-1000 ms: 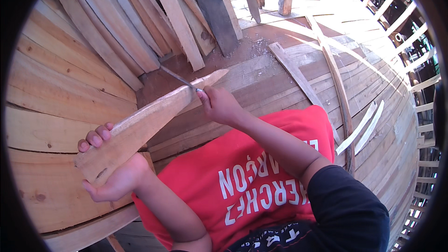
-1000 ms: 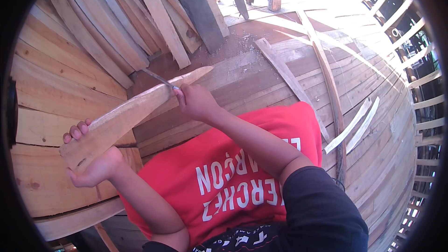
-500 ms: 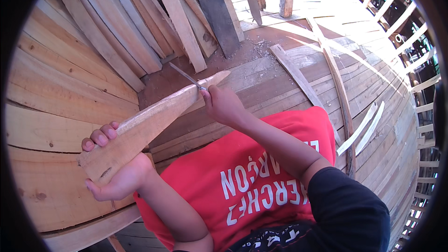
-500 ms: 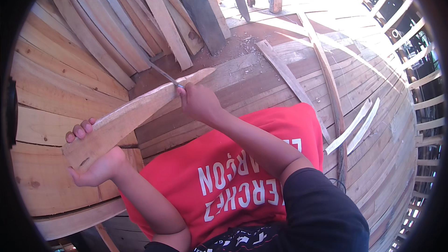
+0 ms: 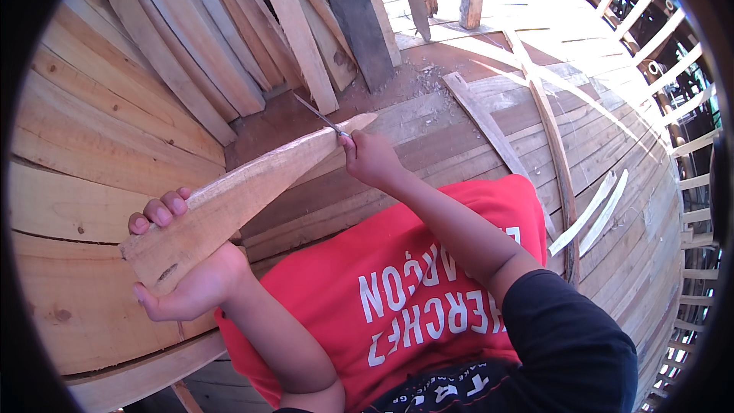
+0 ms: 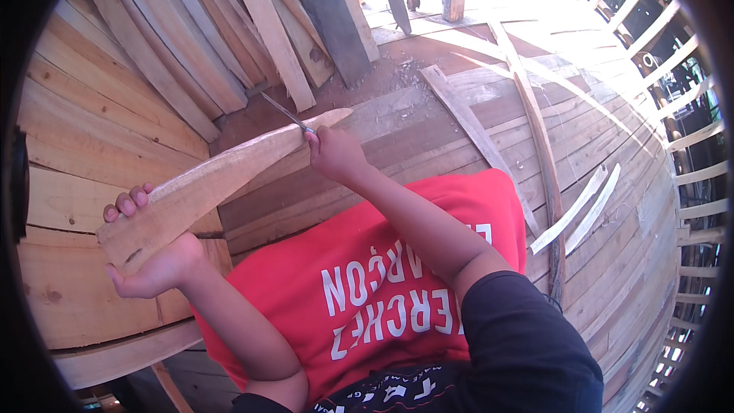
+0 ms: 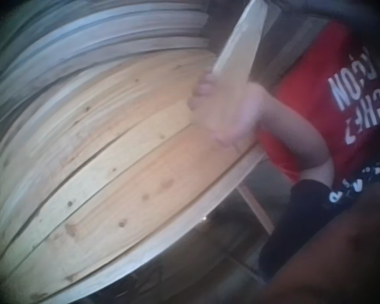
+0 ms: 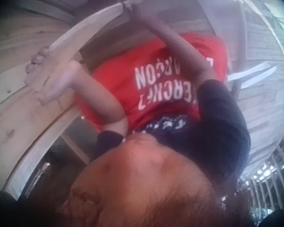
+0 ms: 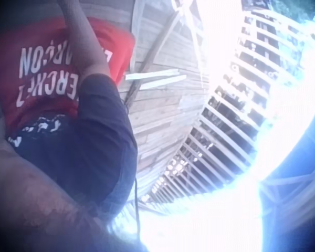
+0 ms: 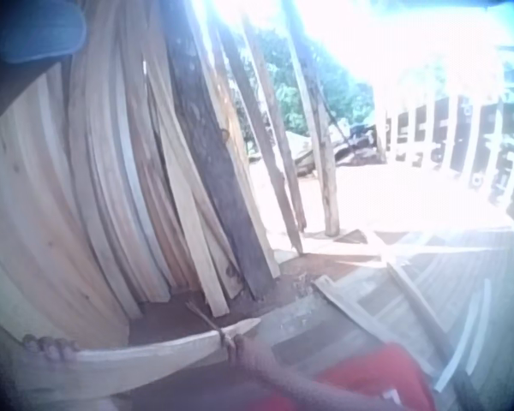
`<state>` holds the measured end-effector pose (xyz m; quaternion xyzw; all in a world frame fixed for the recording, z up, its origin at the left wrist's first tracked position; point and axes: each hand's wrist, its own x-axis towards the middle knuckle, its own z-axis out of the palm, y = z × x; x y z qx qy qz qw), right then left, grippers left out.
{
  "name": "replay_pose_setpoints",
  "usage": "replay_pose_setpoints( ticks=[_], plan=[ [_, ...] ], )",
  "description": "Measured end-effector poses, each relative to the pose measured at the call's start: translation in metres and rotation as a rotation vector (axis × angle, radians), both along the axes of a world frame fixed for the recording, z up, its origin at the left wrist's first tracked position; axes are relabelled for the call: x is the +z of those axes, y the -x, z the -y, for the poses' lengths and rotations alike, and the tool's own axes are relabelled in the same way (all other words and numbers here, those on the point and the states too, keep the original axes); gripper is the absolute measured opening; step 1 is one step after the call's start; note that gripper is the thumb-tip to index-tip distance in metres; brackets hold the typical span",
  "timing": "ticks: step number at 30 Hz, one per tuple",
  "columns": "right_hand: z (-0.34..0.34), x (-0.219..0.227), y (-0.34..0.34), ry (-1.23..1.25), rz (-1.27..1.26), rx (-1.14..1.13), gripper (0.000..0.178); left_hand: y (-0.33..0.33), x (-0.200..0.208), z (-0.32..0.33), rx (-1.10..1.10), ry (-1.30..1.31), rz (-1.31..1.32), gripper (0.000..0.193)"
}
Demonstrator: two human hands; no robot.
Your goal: The person holds a triangular wooden piece in their left hand and uses a small knife in their right hand to carve and shape the wood. They repeatedly scrape the surface of the wood, removing thin shavings to refine the edges and smooth the surface.
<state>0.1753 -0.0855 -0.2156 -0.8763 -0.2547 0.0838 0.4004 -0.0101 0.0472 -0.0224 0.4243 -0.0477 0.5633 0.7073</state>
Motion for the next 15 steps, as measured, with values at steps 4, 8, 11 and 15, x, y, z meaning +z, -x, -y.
replay_pose_setpoints(
  ticks=[4,8,11,15],
  plan=[
    [0.003,0.010,-0.004,-0.023,-0.201,0.040,0.036,0.005,-0.006,-0.008,-0.018,-0.032,-0.007,0.051],
    [0.005,0.014,-0.008,0.051,-0.135,0.027,0.029,0.002,-0.001,0.003,-0.006,-0.035,-0.009,0.051],
    [0.005,0.013,-0.006,0.049,-0.089,-0.004,0.027,0.001,0.000,0.005,-0.033,-0.056,-0.004,0.051],
    [0.003,0.013,-0.003,0.050,0.011,-0.035,0.024,0.002,0.000,0.004,-0.017,-0.052,-0.008,0.051]
  ],
)
